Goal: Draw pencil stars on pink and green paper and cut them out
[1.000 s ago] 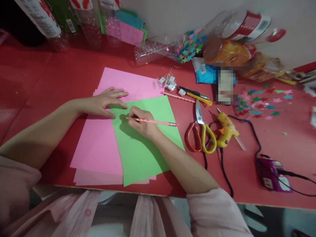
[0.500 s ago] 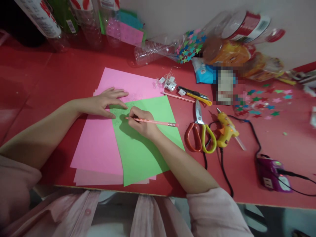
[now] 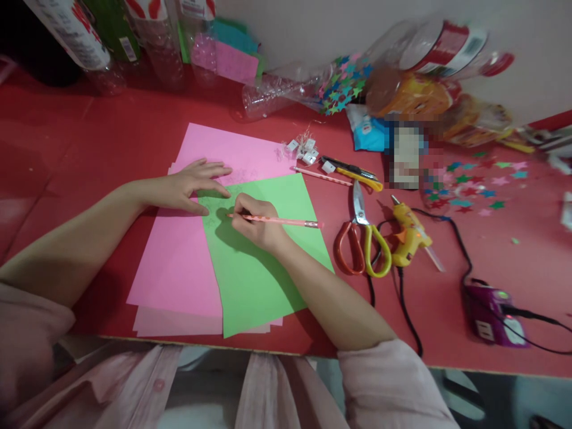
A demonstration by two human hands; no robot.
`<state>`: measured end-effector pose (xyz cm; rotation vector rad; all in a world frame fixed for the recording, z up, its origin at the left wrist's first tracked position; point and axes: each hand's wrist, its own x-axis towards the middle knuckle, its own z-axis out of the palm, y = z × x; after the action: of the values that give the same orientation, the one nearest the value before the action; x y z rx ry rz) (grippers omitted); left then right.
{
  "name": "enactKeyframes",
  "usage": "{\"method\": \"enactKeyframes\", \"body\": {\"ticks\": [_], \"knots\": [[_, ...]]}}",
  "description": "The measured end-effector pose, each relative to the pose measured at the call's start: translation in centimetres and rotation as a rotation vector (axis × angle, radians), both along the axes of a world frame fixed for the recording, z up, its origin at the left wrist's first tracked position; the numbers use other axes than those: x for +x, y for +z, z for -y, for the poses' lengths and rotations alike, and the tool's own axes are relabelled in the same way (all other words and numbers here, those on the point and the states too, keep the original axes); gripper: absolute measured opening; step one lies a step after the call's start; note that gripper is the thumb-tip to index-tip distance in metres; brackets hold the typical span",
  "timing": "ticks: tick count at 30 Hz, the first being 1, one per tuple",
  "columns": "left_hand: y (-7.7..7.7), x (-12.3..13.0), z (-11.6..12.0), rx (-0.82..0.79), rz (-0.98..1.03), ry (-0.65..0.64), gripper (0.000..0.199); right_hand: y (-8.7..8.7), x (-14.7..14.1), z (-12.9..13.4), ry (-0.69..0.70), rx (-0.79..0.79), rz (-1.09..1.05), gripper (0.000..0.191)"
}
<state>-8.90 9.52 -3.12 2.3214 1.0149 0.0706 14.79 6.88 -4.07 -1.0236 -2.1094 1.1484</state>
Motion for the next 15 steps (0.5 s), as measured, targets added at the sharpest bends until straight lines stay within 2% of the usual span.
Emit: {"method": "enactKeyframes", "body": {"ticks": [15], "knots": [[0.04,0.1,0.0,-0.001,-0.008,0.008,0.051,0.36,0.13,-0.03,0.017,0.013,-0.026,0.013]]}}
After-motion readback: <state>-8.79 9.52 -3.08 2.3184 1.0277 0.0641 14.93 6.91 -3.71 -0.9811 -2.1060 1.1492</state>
